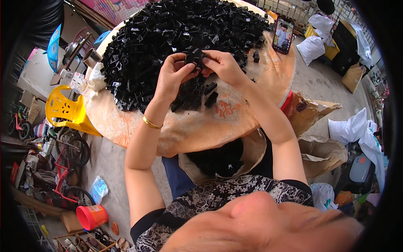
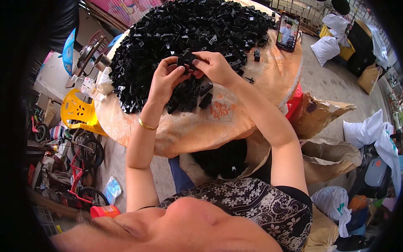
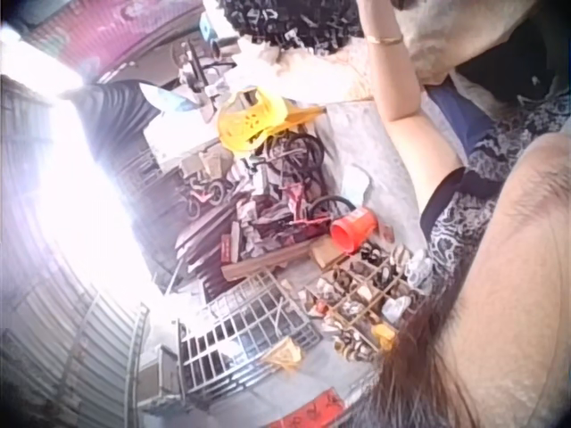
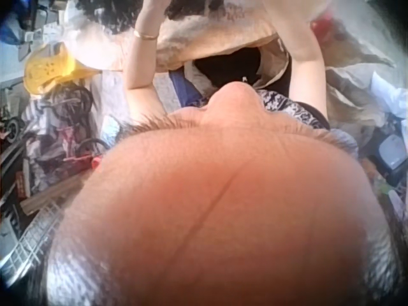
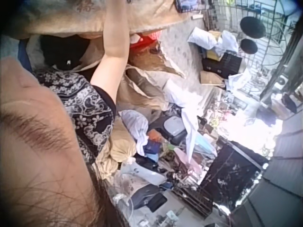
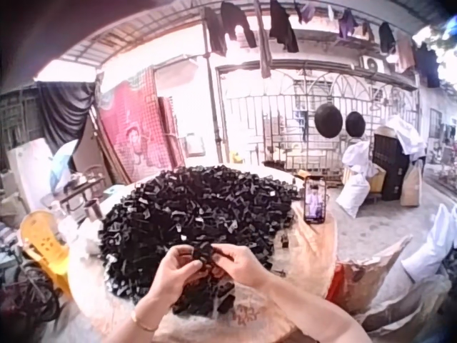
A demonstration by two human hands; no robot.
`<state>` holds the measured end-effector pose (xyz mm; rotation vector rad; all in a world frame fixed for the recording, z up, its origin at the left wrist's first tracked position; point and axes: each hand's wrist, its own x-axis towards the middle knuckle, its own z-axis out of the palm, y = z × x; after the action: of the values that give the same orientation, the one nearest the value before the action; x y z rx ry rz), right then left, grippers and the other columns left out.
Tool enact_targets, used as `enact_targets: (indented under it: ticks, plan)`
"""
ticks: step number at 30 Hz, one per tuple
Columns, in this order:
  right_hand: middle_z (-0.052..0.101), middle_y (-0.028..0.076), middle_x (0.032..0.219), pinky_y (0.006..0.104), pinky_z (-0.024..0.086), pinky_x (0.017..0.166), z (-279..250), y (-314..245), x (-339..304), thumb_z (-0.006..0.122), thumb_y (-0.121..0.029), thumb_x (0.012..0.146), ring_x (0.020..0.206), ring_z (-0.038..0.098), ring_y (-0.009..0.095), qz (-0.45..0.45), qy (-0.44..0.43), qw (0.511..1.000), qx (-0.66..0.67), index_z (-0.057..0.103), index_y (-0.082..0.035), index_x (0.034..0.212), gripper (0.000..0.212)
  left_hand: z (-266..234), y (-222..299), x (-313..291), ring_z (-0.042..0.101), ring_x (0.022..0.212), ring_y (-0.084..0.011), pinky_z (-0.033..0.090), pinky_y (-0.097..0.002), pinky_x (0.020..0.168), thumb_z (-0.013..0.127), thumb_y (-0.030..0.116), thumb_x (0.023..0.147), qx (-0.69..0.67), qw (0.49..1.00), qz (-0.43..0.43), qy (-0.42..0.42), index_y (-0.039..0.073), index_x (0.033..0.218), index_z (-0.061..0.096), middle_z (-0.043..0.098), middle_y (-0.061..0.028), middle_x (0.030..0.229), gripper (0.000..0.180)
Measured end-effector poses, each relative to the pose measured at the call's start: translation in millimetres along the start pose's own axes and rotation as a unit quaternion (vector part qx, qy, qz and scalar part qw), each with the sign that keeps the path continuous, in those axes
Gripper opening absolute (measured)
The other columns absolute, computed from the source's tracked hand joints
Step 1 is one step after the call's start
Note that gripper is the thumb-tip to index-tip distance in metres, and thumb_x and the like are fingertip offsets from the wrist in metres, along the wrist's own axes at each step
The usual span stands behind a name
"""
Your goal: The person assembles black plastic components by hand, joining pieces from a pile on the table, placing the assembled parts into a smaller stack, and sweeping them into a bag.
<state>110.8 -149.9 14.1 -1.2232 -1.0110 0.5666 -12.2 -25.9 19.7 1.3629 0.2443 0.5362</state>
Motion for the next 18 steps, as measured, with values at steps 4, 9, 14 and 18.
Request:
enact_targets:
  ticks: [4,9,14,18]
  plan:
    - [0.064,0.004,0.081,0.0208,0.048,0.057,0,0,-2,0.053,-0.007,0.088,0.064,0.057,0.009,0.004,-0.020,1.000,-0.006,0.061,0.002,0.107,0.022,1,0,-1,0.061,0.084,-0.0143,0.054,-0.0263,0.073,0.062,0.001,0.081,0.074,0.997,0.030,-0.006,-0.002,0.114,0.051,0.060,-0.0088,0.094,0.035]
    - [0.064,0.008,0.072,0.0225,0.047,0.057,-7,16,3,0.054,-0.003,0.083,0.062,0.058,0.010,-0.029,0.000,0.988,-0.150,0.064,0.001,0.096,0.017,17,-13,-11,0.060,0.079,-0.0096,0.051,-0.0220,0.070,0.062,0.001,0.081,0.337,0.923,0.181,0.045,-0.003,0.117,0.052,0.061,-0.0065,0.092,0.037]
    - [0.063,0.014,0.073,0.0265,0.046,0.057,-8,23,6,0.055,-0.002,0.082,0.060,0.058,0.013,-0.155,0.028,0.966,-0.204,0.063,0.001,0.095,0.016,12,-12,-7,0.057,0.091,-0.0118,0.053,-0.0270,0.077,0.054,0.001,0.087,0.169,0.979,0.113,0.005,-0.002,0.121,0.048,0.059,-0.0099,0.102,0.035]
    - [0.061,0.001,0.078,0.0208,0.045,0.056,-7,18,4,0.050,0.002,0.085,0.063,0.052,0.006,-0.133,-0.009,0.967,-0.219,0.061,0.003,0.101,0.020,11,-8,-7,0.057,0.090,-0.0137,0.054,-0.0294,0.079,0.052,0.001,0.088,0.146,0.984,0.097,0.008,-0.003,0.120,0.048,0.057,-0.0091,0.101,0.033]
